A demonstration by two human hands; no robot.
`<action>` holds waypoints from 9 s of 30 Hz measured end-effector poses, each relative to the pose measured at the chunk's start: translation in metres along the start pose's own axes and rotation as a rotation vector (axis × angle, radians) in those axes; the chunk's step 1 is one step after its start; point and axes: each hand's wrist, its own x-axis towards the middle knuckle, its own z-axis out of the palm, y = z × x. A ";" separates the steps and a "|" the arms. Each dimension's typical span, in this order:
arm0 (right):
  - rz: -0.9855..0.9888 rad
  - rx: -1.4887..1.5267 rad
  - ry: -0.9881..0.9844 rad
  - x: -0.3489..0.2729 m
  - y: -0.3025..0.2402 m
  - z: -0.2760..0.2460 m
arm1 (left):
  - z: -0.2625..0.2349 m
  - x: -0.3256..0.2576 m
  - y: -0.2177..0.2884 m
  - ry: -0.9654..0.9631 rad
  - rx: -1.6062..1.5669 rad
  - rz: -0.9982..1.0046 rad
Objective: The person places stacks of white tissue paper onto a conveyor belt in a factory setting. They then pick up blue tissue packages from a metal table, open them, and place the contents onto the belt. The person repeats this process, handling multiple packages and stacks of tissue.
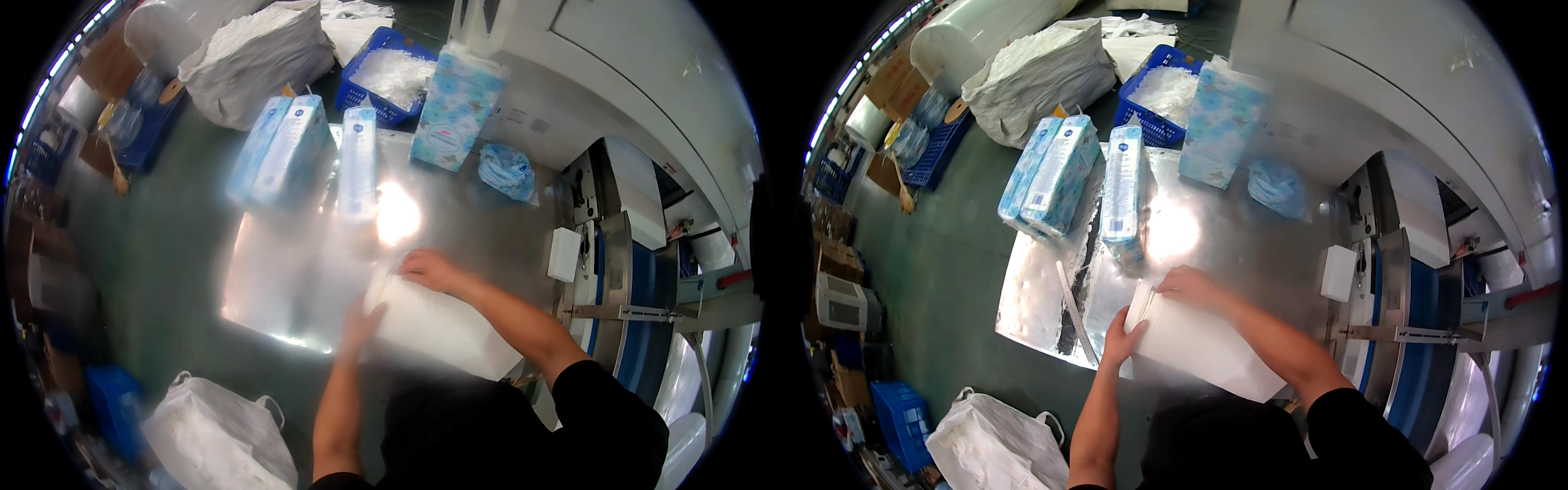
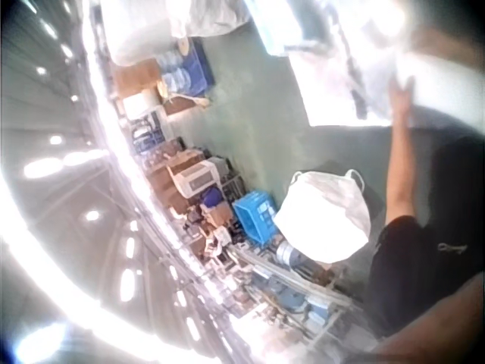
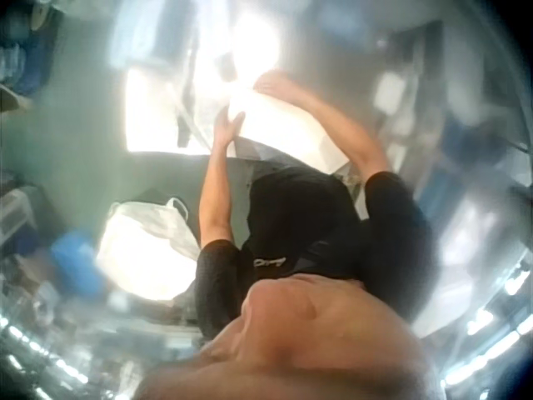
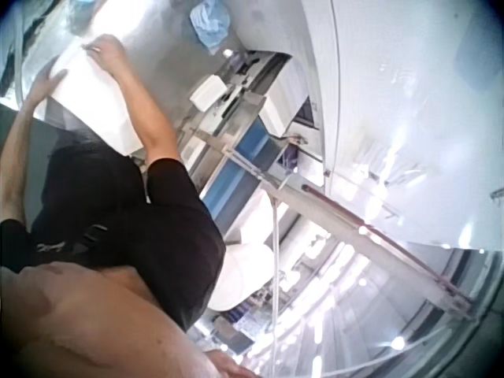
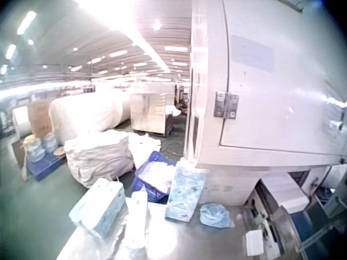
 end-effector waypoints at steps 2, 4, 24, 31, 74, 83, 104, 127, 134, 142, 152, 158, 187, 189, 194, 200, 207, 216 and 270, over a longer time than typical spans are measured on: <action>-0.039 -0.127 -0.081 0.016 -0.017 0.002 | -0.002 -0.001 -0.006 0.032 0.035 0.018; -0.092 -0.269 -0.141 0.028 -0.025 0.006 | 0.000 0.002 -0.017 0.065 0.054 0.037; 0.163 -0.089 0.322 0.055 -0.022 -0.071 | -0.007 -0.005 0.004 0.097 -0.088 0.049; 0.694 -0.515 0.239 0.001 0.030 -0.079 | -0.002 0.001 -0.012 0.130 0.020 0.129; 1.292 1.077 0.398 -0.346 -0.048 0.037 | -0.006 0.030 -0.069 0.119 0.377 0.173; 1.299 0.894 0.457 -0.261 -0.072 0.011 | 0.005 0.087 -0.084 -0.452 0.436 -0.122; 1.185 0.055 0.757 -0.332 -0.045 0.167 | 0.024 0.045 -0.077 -0.689 -0.036 0.468; 1.389 0.566 2.398 -0.825 -0.427 0.139 | 0.660 -0.451 0.243 -1.830 0.789 0.838; 1.221 1.473 2.218 -0.879 -0.404 0.189 | 0.822 -0.543 0.145 -1.997 1.139 1.062; 1.152 1.566 1.495 -0.847 -0.355 0.204 | 0.890 -0.589 0.118 -2.140 1.286 1.491; 2.004 0.957 0.739 -0.869 -0.435 0.116 | 0.803 -0.589 0.110 -1.410 0.558 2.130; 2.035 -0.617 1.191 -0.901 -0.385 0.130 | 0.682 -0.567 0.131 -1.379 0.309 1.678; 0.636 -0.090 0.601 -0.286 -0.279 0.139 | -0.048 -0.028 0.019 0.355 0.657 0.763; 0.654 -0.045 0.465 -0.257 -0.268 0.153 | -0.087 0.025 0.022 0.413 0.644 0.718; 0.695 0.038 0.372 -0.219 -0.272 0.147 | -0.121 0.116 0.018 0.393 0.729 0.676; 0.758 0.113 0.298 -0.214 -0.256 0.130 | -0.122 0.149 0.011 0.486 0.807 0.794; 0.687 0.120 0.279 -0.206 -0.215 0.110 | -0.127 0.114 0.019 0.360 0.920 0.822; 0.662 0.127 0.327 -0.227 -0.207 0.109 | -0.117 0.113 0.012 0.414 0.751 0.664; 0.391 0.005 -0.108 -0.114 -0.331 -0.056 | -0.080 -0.172 0.181 -0.514 0.657 0.628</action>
